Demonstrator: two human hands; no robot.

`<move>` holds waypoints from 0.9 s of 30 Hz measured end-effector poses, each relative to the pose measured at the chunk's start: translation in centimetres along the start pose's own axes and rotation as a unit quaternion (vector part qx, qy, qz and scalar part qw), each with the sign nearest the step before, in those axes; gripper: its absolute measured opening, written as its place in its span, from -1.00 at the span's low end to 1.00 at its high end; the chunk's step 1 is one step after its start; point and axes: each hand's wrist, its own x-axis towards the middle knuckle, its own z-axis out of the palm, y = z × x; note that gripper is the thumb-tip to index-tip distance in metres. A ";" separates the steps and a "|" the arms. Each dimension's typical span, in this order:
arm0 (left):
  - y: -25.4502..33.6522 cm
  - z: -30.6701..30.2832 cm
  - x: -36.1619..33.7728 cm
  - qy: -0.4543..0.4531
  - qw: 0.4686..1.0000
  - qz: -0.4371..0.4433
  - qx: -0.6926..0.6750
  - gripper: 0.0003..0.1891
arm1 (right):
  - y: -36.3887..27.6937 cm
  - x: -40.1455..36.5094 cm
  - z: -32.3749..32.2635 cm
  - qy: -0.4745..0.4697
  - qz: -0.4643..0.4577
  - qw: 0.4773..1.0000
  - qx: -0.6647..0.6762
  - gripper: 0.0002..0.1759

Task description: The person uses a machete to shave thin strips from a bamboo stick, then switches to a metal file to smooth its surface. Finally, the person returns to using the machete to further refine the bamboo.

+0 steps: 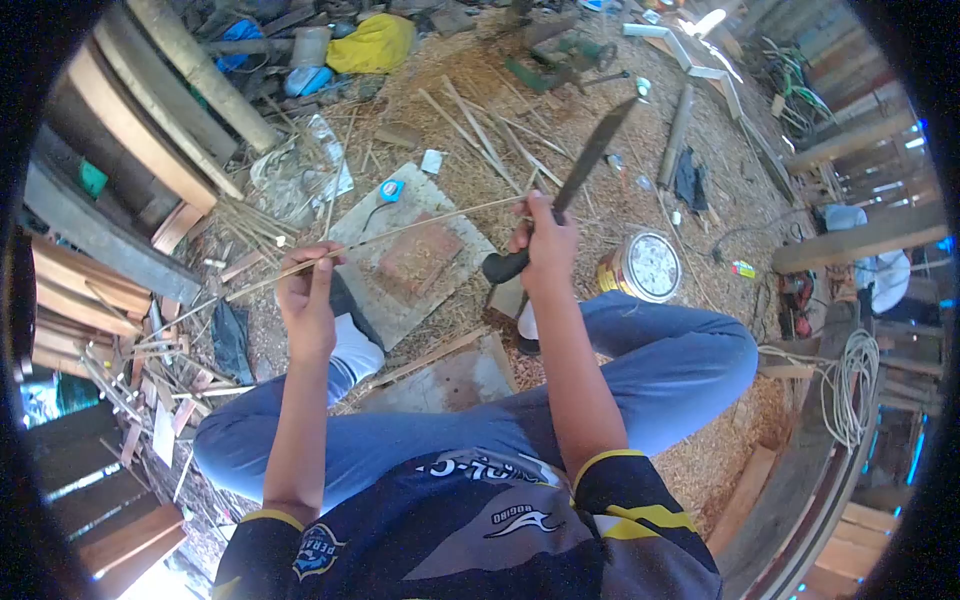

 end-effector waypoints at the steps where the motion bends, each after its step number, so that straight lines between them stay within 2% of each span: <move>1: -0.1 -0.2 0.1 -0.004 1.000 0.006 0.000 -0.89 | 0.2 0.0 0.1 0.009 0.003 1.000 -0.018 -0.78; 5: -0.8 -0.4 0.4 0.058 0.997 -0.033 -0.039 -0.88 | 0.4 -0.3 -0.1 -0.026 -0.006 0.997 -0.070 -0.79; 9: -2.2 -1.9 0.8 0.065 0.988 -0.050 -0.132 -0.86 | 0.3 -0.1 -0.5 -0.073 -0.001 0.989 -0.132 -0.79; 15: -2.5 -2.6 1.1 0.078 0.986 -0.068 -0.131 -0.84 | 1.1 0.0 -0.6 -0.069 0.004 0.977 -0.200 -0.78; 18: -2.4 -3.2 1.5 0.121 0.982 -0.070 -0.126 -0.86 | 1.3 0.6 -1.0 -0.039 0.005 0.976 -0.215 -0.78; 21: -2.0 -4.0 1.9 0.131 0.982 -0.066 -0.122 -0.86 | 1.3 1.2 -1.5 -0.010 -0.024 0.971 -0.237 -0.77; 24: -1.9 -4.2 2.0 0.122 0.983 -0.060 -0.123 -0.86 | 1.4 1.5 -1.6 -0.024 -0.086 0.950 -0.301 -0.73; 27: -2.0 -4.0 1.9 0.130 0.982 -0.068 -0.122 -0.85 | 0.3 0.4 -0.8 -0.052 -0.022 0.967 -0.247 -0.69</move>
